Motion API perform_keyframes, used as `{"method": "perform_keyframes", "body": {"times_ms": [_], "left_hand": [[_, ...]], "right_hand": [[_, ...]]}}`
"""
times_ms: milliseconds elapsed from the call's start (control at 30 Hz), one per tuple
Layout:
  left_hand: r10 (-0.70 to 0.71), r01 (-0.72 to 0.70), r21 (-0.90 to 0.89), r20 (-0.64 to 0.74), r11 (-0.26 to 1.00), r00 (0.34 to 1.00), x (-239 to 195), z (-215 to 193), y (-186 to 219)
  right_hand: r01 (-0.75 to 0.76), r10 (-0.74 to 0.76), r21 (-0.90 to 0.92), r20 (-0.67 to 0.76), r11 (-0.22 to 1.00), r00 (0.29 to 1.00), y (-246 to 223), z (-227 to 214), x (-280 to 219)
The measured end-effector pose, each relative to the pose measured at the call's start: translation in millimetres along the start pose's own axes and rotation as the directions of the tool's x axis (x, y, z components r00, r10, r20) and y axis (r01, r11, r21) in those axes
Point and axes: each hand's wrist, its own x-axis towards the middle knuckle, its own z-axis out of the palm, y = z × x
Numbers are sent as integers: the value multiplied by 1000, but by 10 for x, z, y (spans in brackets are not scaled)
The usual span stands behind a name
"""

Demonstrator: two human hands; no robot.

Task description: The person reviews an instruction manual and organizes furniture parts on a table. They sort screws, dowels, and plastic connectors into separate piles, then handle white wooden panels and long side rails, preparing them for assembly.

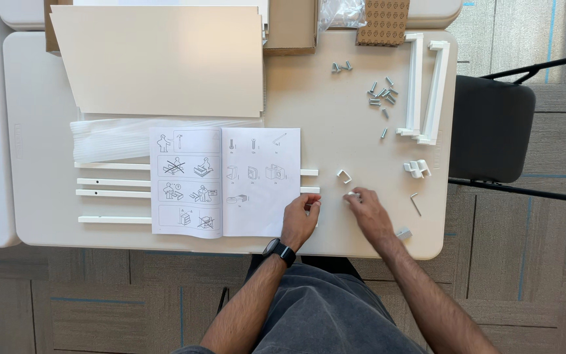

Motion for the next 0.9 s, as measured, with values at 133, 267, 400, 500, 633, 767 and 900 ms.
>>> {"method": "perform_keyframes", "body": {"times_ms": [133, 267, 400, 500, 633, 767, 900], "left_hand": [[-14, 14, -9, -2, 1000, 1000, -122, -105, 24], [-4, 4, -17, -7, 1000, 1000, -133, -122, -126], [11, -12, -25, -23, 1000, 1000, -206, -263, -99], [11, -13, -48, -49, 999, 999, -253, -390, -75], [11, -17, -70, -93, 997, 996, -302, -558, 20], [-24, 9, -109, -135, 994, 991, -336, -689, 37], [-49, 26, -143, -157, 989, 986, -402, -718, -9]], "right_hand": [[-293, 285, 156, 72, 943, 956, 374, -201, 136], [-335, 327, -67, -98, 940, 940, 746, -303, 434], [-412, 405, -188, -79, 892, 911, 437, -749, 524], [-433, 416, -65, -185, 899, 891, 354, -1013, 562], [-530, 585, 248, -305, 811, 751, 978, -985, 779], [-678, 733, 285, -181, 677, 656, 1850, -780, 1009], [-694, 733, 259, -103, 672, 672, 1758, -1060, 1278]]}}
